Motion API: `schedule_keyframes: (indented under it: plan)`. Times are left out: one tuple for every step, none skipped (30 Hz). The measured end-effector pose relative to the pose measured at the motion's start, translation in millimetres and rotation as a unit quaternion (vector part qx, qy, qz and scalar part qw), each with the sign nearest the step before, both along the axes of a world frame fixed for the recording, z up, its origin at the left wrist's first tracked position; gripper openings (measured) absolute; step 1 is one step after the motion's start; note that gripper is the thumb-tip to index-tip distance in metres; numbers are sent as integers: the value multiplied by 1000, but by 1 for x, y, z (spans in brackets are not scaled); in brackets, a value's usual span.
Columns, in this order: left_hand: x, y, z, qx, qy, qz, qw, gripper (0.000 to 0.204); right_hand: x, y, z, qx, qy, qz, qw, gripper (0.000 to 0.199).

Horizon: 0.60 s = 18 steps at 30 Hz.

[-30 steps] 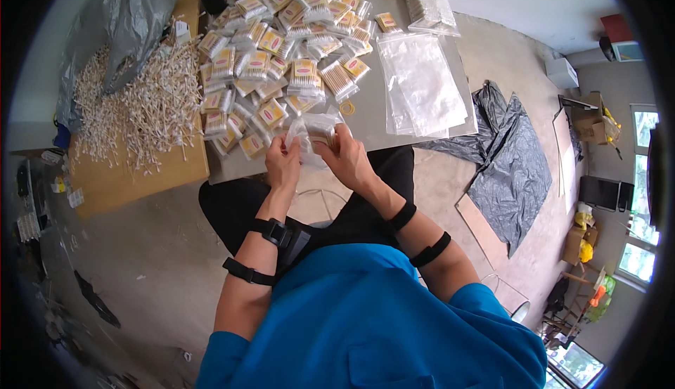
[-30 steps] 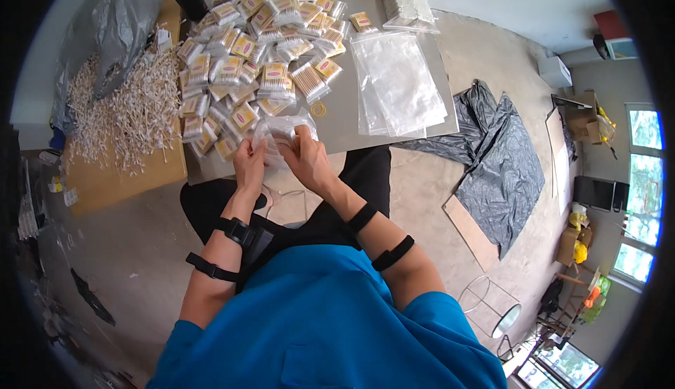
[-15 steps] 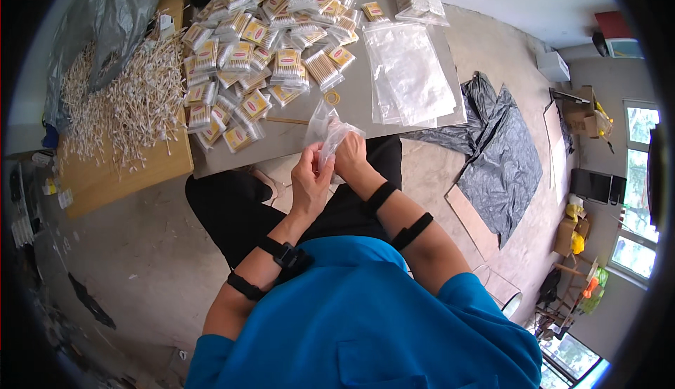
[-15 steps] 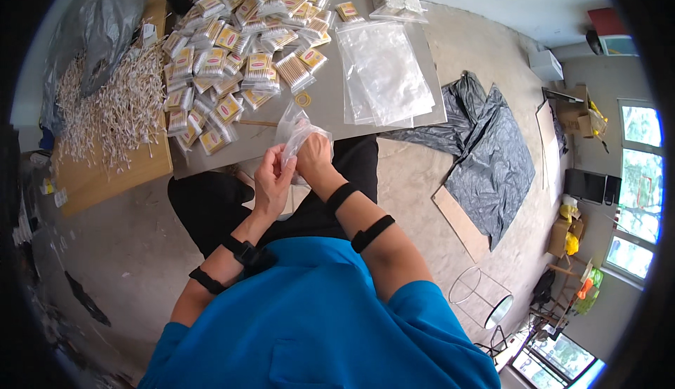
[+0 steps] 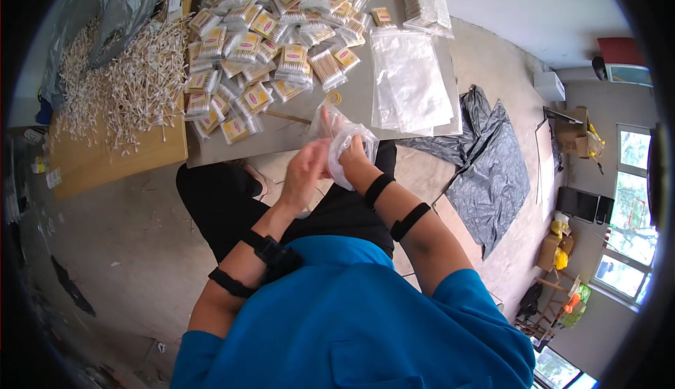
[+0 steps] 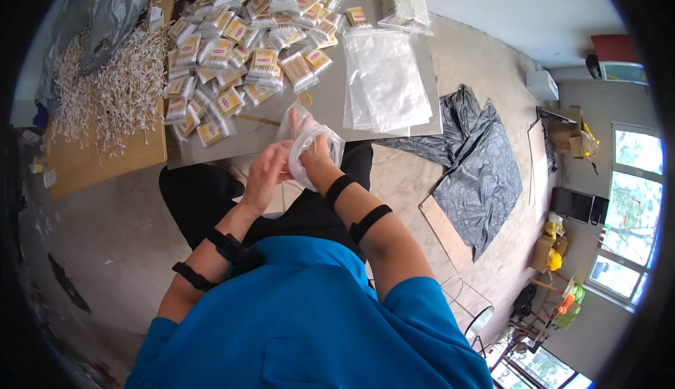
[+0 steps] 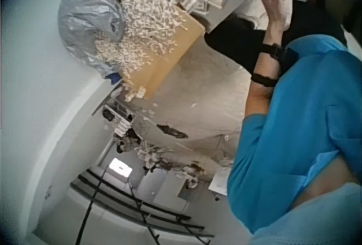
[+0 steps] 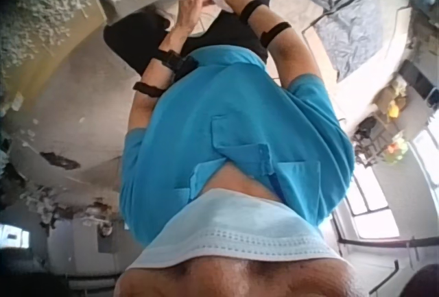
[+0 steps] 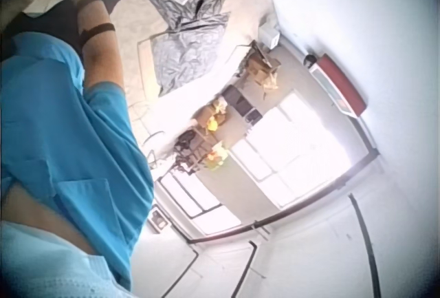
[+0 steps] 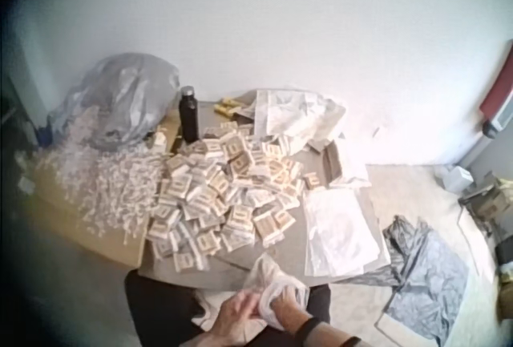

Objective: Organizing small product packets and placing them into larger plastic bags for packaging.

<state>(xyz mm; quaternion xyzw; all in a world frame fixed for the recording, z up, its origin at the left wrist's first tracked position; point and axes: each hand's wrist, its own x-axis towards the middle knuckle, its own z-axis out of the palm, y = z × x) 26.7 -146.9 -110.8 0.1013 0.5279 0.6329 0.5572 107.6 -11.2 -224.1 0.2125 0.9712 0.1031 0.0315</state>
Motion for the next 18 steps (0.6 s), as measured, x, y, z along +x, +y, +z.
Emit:
schedule_keyframes:
  plan:
    - [-6, -9, -23, 2, -1, 7, 1000, 38, -7, 0, 15, -39, -26, -9, 999, 72]
    - [-10, -22, -65, -120, 127, 58, 983, 42, -15, -1, 24, -77, -52, -16, 996, 70]
    - [-9, -27, -92, -240, 246, 102, 934, 45, -16, 1, 23, -76, -55, -11, 996, 70]
    - [-4, -27, -99, -241, 242, 106, 934, 45, -16, 6, 18, -188, -8, -30, 982, 69]
    - [1, -28, -106, -273, 209, 79, 936, 46, -16, 11, 12, -298, 38, -49, 953, 68]
    - [6, -24, -108, -300, 178, 44, 936, 48, -7, 18, -13, -295, 35, -53, 954, 68]
    - [11, -13, -104, -294, 175, 37, 939, 48, 10, 29, -49, -212, 59, -18, 975, 68]
    - [14, -6, -98, -245, 51, 59, 966, 48, 17, 35, -71, -132, 81, 26, 988, 68]
    - [14, -6, -97, -195, -74, 90, 974, 49, 14, 31, -71, -135, 77, 35, 987, 68]
    - [12, -9, -107, -196, -78, 101, 972, 49, 9, 22, -61, -117, -14, 18, 993, 69]
    - [9, -11, -117, -192, -62, 88, 975, 46, 6, 15, -50, -96, -105, -1, 990, 71]
    - [7, -16, -126, -189, -48, 77, 978, 42, 0, 7, -26, -97, -109, 11, 989, 71]
    - [4, -21, -128, -191, -51, 86, 977, 42, -7, 0, 6, -16, -184, 68, 980, 71]
    - [2, -21, -128, -180, -54, 52, 981, 37, -8, -2, 25, 66, -255, 118, 957, 71]
    - [0, -17, -123, -169, -57, 12, 984, 33, -4, 0, 25, 66, -257, 112, 958, 71]
    - [-1, -14, -119, -168, -57, 5, 984, 33, -1, 2, 26, 51, -242, 89, 965, 73]
    - [-2, -11, -114, -177, -53, 8, 983, 28, 2, 3, 25, 36, -225, 67, 971, 74]
    - [-4, -10, -112, -187, -47, 10, 981, 24, 2, 4, 23, 33, -224, 60, 972, 74]
